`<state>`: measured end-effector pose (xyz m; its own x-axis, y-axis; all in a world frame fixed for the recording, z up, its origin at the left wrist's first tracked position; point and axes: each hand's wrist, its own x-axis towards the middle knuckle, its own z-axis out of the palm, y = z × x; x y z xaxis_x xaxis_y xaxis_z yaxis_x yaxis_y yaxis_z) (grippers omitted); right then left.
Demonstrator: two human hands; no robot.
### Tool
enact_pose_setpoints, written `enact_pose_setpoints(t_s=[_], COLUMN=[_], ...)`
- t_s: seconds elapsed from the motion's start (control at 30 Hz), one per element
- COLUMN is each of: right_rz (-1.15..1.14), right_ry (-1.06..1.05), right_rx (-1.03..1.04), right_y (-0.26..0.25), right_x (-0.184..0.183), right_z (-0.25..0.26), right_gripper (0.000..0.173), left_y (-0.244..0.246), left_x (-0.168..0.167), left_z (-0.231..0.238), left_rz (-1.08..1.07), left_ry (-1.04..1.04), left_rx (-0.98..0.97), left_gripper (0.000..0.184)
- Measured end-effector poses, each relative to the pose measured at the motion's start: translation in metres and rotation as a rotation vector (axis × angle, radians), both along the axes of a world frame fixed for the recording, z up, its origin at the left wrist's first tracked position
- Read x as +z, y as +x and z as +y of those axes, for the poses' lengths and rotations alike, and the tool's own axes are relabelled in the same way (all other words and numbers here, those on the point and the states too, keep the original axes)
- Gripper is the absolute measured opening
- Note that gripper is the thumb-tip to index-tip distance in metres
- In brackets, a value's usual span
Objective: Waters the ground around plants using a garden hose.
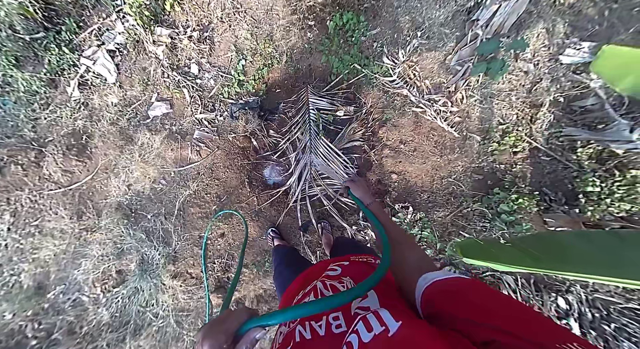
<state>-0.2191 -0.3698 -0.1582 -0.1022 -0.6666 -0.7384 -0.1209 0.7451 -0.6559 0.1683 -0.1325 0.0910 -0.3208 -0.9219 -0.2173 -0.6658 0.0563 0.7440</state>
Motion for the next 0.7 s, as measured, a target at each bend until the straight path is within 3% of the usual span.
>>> enact_pose_setpoints(t_s=[0.17, 0.37, 0.53, 0.7], right_rz=[0.098, 0.154, 0.290, 0.375], right_ry=[-0.019, 0.107, 0.041, -0.078], right_rx=[-0.135, 0.008, -0.095, -0.202], right_y=[-0.022, -0.055, -0.080, -0.096], right_x=[-0.005, 0.006, 0.001, 0.026], right_z=[0.004, 0.010, 0.013, 0.004], right_gripper=[0.030, 0.032, 0.034, 0.035], left_y=[-0.002, -0.013, -0.016, -0.014], left_x=[0.001, -0.004, -0.011, -0.011], left_z=[-0.002, -0.008, -0.014, -0.019], left_rz=[-0.013, -0.011, -0.007, -0.045], left_ry=[0.019, 0.035, 0.014, 0.005], left_rx=[0.001, -0.019, -0.041, -0.047], left_gripper=[0.048, 0.050, 0.050, 0.048])
